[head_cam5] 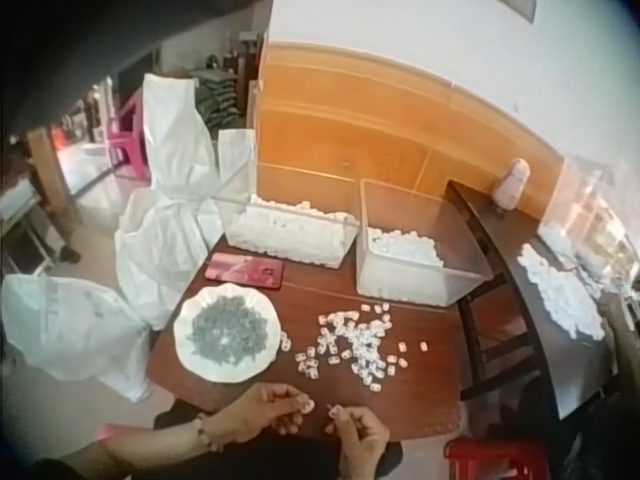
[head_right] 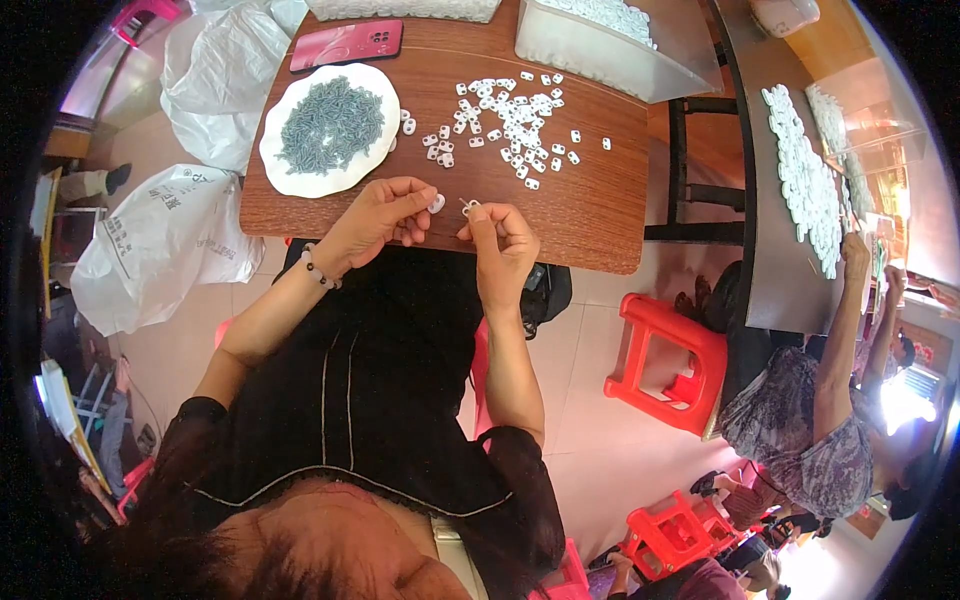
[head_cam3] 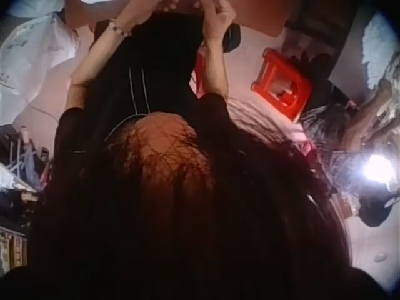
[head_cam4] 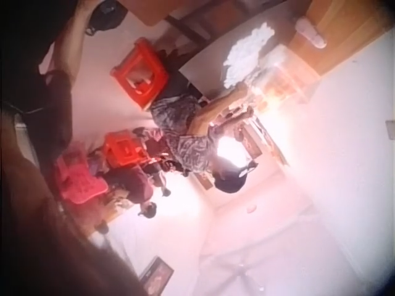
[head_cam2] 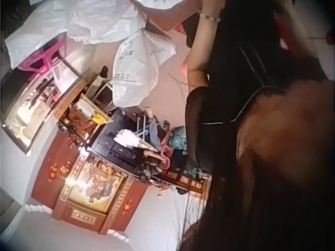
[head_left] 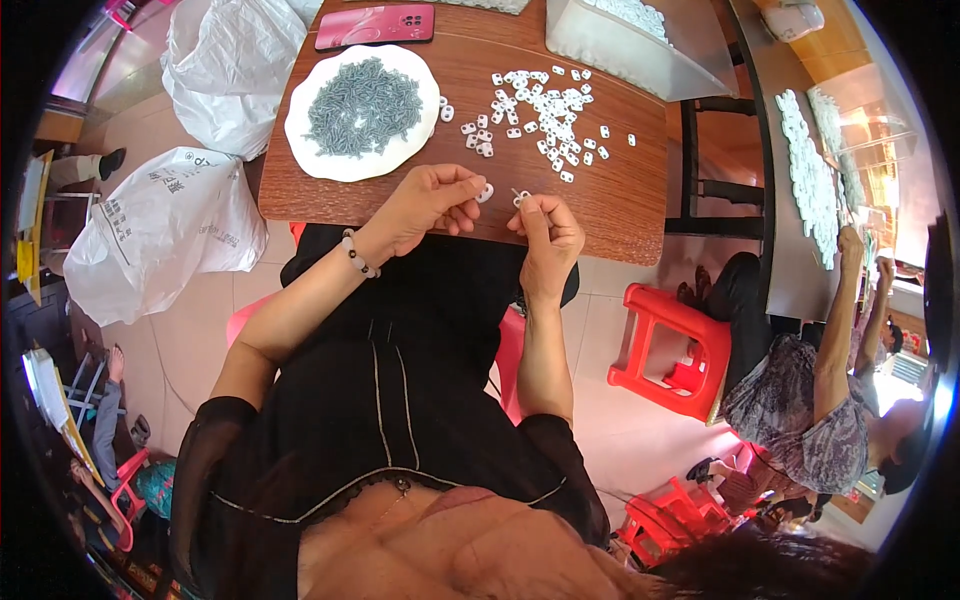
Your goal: Assembling small white plastic components by inserting tiny grey beads into them by hand.
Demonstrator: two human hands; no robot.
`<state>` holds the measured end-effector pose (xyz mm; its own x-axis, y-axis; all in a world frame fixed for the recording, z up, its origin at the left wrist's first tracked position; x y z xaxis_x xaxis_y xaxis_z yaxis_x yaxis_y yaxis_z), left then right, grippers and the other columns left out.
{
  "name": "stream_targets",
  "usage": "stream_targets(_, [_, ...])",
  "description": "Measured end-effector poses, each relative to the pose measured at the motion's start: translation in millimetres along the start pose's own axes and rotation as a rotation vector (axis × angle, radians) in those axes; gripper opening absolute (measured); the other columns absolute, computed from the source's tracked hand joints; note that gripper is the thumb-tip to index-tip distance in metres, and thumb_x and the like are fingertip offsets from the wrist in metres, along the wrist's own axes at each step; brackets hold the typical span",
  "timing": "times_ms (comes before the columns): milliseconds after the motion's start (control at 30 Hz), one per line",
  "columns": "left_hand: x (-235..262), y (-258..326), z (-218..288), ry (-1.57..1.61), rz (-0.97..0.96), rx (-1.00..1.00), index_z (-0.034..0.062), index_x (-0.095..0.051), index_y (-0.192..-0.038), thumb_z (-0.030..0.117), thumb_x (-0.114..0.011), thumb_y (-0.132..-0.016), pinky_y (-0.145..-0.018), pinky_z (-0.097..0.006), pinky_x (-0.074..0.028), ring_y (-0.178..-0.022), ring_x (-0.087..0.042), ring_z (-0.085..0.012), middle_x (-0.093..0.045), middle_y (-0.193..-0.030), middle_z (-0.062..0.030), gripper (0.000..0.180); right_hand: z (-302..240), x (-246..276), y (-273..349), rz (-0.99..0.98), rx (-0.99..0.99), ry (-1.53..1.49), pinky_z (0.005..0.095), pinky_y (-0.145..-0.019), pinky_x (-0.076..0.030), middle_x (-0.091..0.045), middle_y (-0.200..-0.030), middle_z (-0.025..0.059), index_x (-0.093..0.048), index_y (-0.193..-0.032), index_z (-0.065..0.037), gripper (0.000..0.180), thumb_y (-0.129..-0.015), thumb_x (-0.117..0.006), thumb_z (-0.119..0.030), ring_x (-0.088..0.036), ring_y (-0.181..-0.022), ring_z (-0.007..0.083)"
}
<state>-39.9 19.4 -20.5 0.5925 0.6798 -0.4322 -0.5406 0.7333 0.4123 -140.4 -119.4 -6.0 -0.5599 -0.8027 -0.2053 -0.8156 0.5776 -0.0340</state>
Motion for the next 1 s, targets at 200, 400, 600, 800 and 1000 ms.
stream_targets(200, [-1.6, 1.3, 1.3, 0.092, 0.001, 0.026, 0.0043, -0.062, -0.098, 0.028, -0.065, -0.089, -0.058, -0.019, -0.051, -0.067, -0.064, -0.0083, -0.066, -0.081, -0.0048, 0.025, 1.4, 0.8, -0.4, 0.001, -0.016, 0.036, 0.0176, -0.057, -0.038, -0.060, -0.067, 0.0011, -0.063, -0.083, -0.001, 0.012, -0.091, -0.060, -0.010, -0.052, -0.060, 0.0043])
stream_targets(400, [1.7, -1.4, -2.4, 0.084, -0.011, -0.113, 0.0009, -0.061, -0.102, 0.019, -0.066, -0.088, -0.065, -0.020, -0.052, -0.074, -0.065, -0.0104, -0.067, -0.085, -0.0059, 0.023, 1.1, -1.1, 0.7, -0.026, -0.002, 0.017, 0.0177, -0.057, -0.038, -0.061, -0.068, 0.0017, -0.062, -0.085, -0.001, 0.011, -0.091, -0.060, -0.010, -0.052, -0.061, 0.0044])
stream_targets(600, [-0.7, 3.8, 2.6, -0.015, 0.061, -0.232, -0.0026, -0.061, -0.110, 0.014, -0.065, -0.089, -0.068, -0.019, -0.051, -0.078, -0.064, -0.0095, -0.067, -0.089, -0.0055, 0.027, 0.9, -4.0, 3.5, -0.082, -0.007, 0.001, 0.0174, -0.063, -0.042, -0.062, -0.077, 0.0015, -0.060, -0.090, 0.000, 0.010, -0.093, -0.058, -0.009, -0.055, -0.070, 0.0039])
stream_targets(800, [3.6, 5.5, -5.6, 0.158, -0.002, -0.179, -0.0007, -0.063, -0.114, 0.015, -0.065, -0.089, -0.069, -0.020, -0.051, -0.076, -0.061, -0.0072, -0.066, -0.093, -0.0041, 0.029, 2.2, -5.8, 5.8, -0.090, 0.010, 0.061, 0.0198, -0.069, -0.045, -0.067, -0.089, 0.0067, -0.062, -0.089, 0.000, 0.010, -0.091, -0.058, -0.009, -0.055, -0.073, 0.0062])
stream_targets(1000, [6.9, 6.3, -12.7, 0.099, 0.009, -0.120, 0.0014, -0.064, -0.111, 0.015, -0.063, -0.090, -0.070, -0.019, -0.051, -0.078, -0.062, -0.0072, -0.066, -0.091, -0.0025, 0.025, 3.0, -6.3, 7.4, -0.091, 0.015, 0.109, 0.0203, -0.070, -0.045, -0.067, -0.094, 0.0072, -0.062, -0.086, 0.001, 0.012, -0.091, -0.059, -0.009, -0.055, -0.076, 0.0064])
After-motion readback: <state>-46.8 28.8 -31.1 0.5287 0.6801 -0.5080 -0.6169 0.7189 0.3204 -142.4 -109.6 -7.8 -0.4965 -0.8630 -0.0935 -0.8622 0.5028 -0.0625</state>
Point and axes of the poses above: each hand's wrist, its own y-axis away from the middle knuckle, its own x-axis out of the back of the hand, z = x × y, the point moved 3 cm from there along -y, towards the middle knuckle
